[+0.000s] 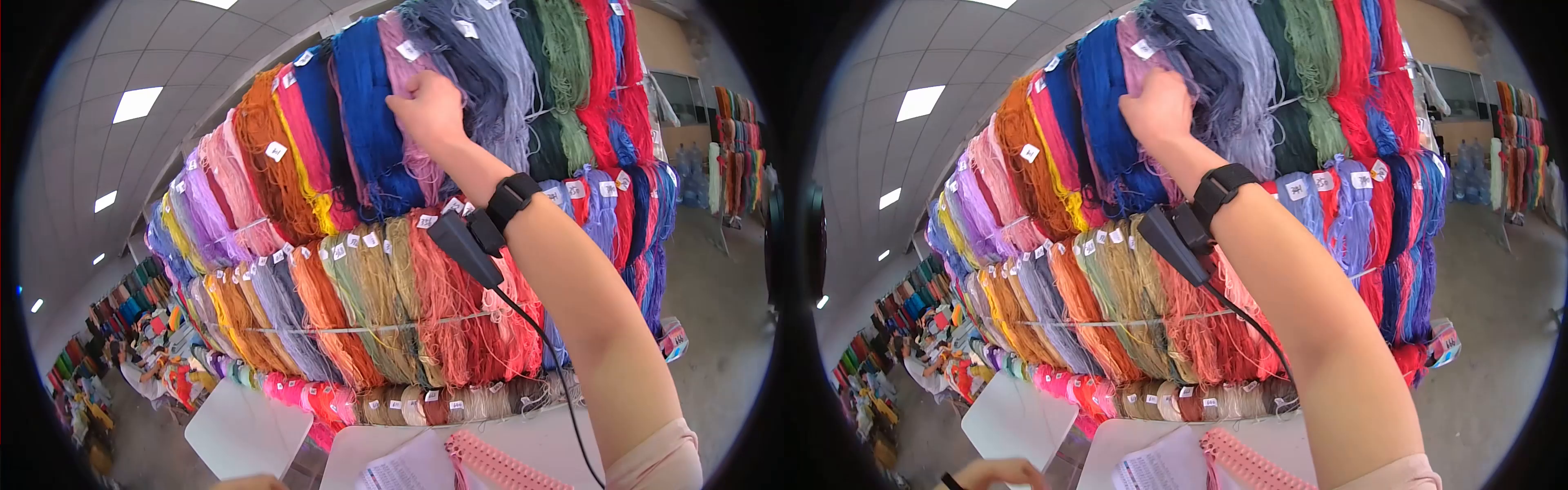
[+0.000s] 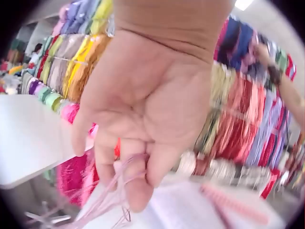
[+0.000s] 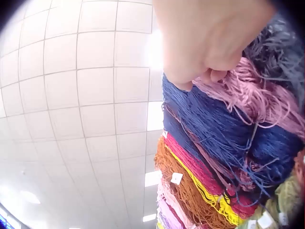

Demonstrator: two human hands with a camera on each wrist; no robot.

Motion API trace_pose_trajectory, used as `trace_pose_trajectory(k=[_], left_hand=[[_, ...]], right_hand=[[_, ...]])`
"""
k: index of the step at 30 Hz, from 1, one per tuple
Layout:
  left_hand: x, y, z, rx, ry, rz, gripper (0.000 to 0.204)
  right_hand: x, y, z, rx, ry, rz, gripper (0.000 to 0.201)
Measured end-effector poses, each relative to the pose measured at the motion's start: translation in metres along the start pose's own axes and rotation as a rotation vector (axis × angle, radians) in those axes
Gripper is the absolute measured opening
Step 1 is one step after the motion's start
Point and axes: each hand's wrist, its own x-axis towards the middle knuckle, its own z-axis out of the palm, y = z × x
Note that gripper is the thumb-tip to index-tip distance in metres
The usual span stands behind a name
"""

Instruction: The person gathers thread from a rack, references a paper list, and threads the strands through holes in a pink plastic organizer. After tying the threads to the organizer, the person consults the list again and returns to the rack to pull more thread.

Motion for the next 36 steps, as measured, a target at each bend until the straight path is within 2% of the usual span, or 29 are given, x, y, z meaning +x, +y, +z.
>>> trace_pose_trajectory(k=[1, 3, 5, 7, 8, 9, 11, 13, 15, 17, 20, 21, 24, 27, 30, 33, 36], left_hand=[[-0.016, 0.025, -0.011, -0.094, 0.182, 0.239, 0.023], [-0.047, 0.072, -0.032, -0.278, 0.527, 0.329, 0.019], [-0.061, 0.087, -0.059, -0.468, 0.721, 0.495, 0.018], [-0.077, 0.128, -0.071, -0.821, 0.808, 0.76, 0.016], [-0.081, 0.142, -0.081, -0.835, 0.763, 0.89, 0.015], [-0.084, 0.156, -0.089, -0.846, 0.713, 1.018, 0.014], [-0.09, 0.197, -0.096, -1.078, 0.838, 1.003, 0.013], [-0.089, 0.233, -0.11, -1.125, 0.897, 1.041, 0.013], [-0.087, 0.262, -0.125, -1.067, 0.792, 1.151, 0.012], [-0.087, 0.297, -0.125, -0.999, 0.578, 1.281, 0.012], [-0.081, 0.349, -0.124, -0.888, 0.477, 1.382, 0.013], [-0.079, 0.364, -0.123, -0.825, 0.432, 1.409, 0.014], [-0.07, 0.407, -0.122, -0.715, 0.468, 1.423, 0.015], [-0.063, 0.442, -0.117, -0.779, 0.632, 1.385, 0.017], [-0.055, 0.467, -0.125, -0.75, 0.662, 1.415, 0.019], [-0.054, 0.486, -0.135, -0.759, 0.627, 1.434, 0.019], [-0.061, 0.499, -0.145, -0.762, 0.563, 1.479, 0.019]], right_hand=[[0.0, 0.002, 0.004, -0.039, 0.038, 0.031, 0.022], [0.001, 0.003, -0.001, -0.063, -0.102, 0.139, 0.02], [0.002, 0.009, -0.003, 0.165, -0.103, 0.136, 0.012], [0.0, 0.008, -0.012, 0.405, -0.114, 0.172, 0.009], [0.0, 0.002, -0.023, 0.51, -0.178, 0.299, 0.008], [0.0, 0.0, -0.031, 0.586, -0.226, 0.338, 0.008], [0.002, 0.0, -0.046, 0.737, -0.318, 0.413, 0.009], [0.005, 0.002, -0.05, 0.831, -0.365, 0.445, 0.009], [0.006, 0.002, -0.055, 0.914, -0.407, 0.478, 0.01], [0.005, 0.001, -0.062, 0.983, -0.443, 0.516, 0.01], [0.003, 0.013, -0.069, 1.161, -0.677, 0.501, 0.01], [0.003, 0.014, -0.07, 1.176, -0.692, 0.501, 0.01], [0.002, 0.017, -0.075, 1.203, -0.713, 0.513, 0.01], [-0.001, 0.017, -0.077, 1.199, -0.699, 0.542, 0.011], [-0.006, 0.016, -0.078, 1.18, -0.699, 0.559, 0.013], [-0.009, 0.02, -0.075, 1.193, -0.739, 0.539, 0.012], [-0.012, 0.026, -0.074, 1.065, -0.84, 0.48, 0.015]])
